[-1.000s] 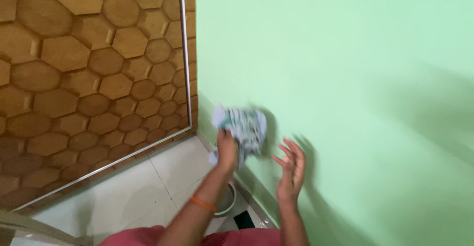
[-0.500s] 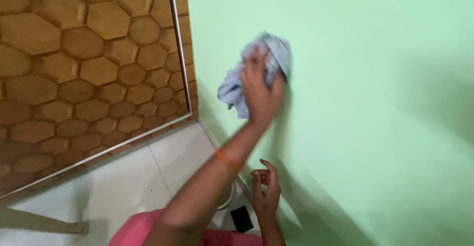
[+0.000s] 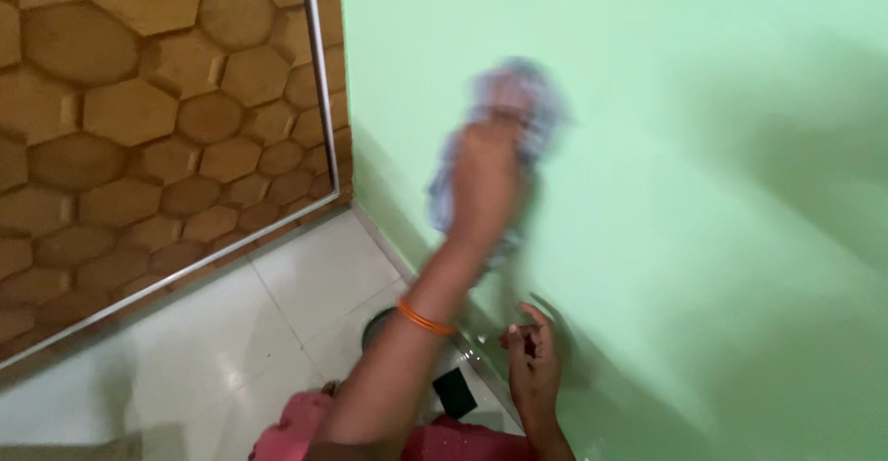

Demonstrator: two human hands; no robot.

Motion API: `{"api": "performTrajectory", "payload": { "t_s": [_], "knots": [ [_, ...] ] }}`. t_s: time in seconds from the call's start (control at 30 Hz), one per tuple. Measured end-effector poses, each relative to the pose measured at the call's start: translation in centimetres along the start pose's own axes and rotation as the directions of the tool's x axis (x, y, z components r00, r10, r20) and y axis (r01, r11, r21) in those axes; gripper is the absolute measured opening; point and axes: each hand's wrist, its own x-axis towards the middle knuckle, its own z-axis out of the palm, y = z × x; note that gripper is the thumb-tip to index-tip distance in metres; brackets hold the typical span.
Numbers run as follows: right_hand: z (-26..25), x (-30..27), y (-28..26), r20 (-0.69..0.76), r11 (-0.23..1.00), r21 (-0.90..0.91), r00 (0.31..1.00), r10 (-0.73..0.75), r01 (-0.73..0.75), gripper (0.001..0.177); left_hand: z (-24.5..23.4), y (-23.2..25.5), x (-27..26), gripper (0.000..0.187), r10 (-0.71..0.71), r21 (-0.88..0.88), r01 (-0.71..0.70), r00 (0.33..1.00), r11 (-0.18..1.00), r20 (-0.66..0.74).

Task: The person wipes a light green wall with a cloth, repeatedly dipping the cloth into a metal bowl of water on the floor. The person cleans the wall in sections, moving from the upper area down to the baseboard.

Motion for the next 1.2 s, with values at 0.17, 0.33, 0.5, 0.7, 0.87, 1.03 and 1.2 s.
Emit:
{"api": "performTrajectory", "payload": {
  "t_s": [0.17, 0.33, 0.5, 0.7, 0.87, 1.03, 1.2],
  "knots": [
    [1.7, -0.5, 0.3, 0.094, 0.999, -0.014, 0.995, -0.033, 0.035, 0.041, -1.4, -4.1, 0.7, 0.071, -0.021, -0.135, 0.014, 0.999, 0.991, -0.050],
    [2.1, -0.2, 5.4, 0.195, 0.963, 0.242, 0.978, 0.069, -0.116, 0.051, -1.1, 9.9, -0.1, 0.058, 0.181, -0.201, -0.130, 0.949, 0.971, 0.257],
    [1.6, 2.2, 7.7, 0.188, 0.894, 0.419, 0.979, 0.083, -0.157, 0.046, -0.7, 13.4, -1.8, 0.072, 0.343, -0.019, -0.356, 0.882, 0.934, 0.323],
    [1.3, -1.3, 4.4, 0.104, 0.998, -0.007, 0.992, 0.066, -0.065, 0.035, 0.6, 7.8, -1.1, 0.054, 0.060, -0.047, -0.049, 0.955, 0.998, 0.291],
    [2.5, -0.1, 2.0, 0.114, 0.995, -0.103, 0.993, 0.006, 0.006, 0.029, -3.7, 0.6, 2.1, 0.088, -0.063, -0.006, 0.067, 0.966, 0.998, 0.252],
    [3.6, 0.9, 2.5, 0.092, 0.990, 0.068, 0.988, -0.127, 0.121, 0.031, -4.1, 6.2, 7.1, 0.094, 0.020, -0.283, 0.051, 0.970, 0.958, 0.244],
    [3.2, 0.6, 4.3, 0.169, 0.987, -0.144, 0.981, 0.092, -0.068, 0.041, 0.3, 20.7, 12.9, 0.078, 0.078, -0.789, 0.362, 0.887, 0.496, 0.456]
  ]
}}
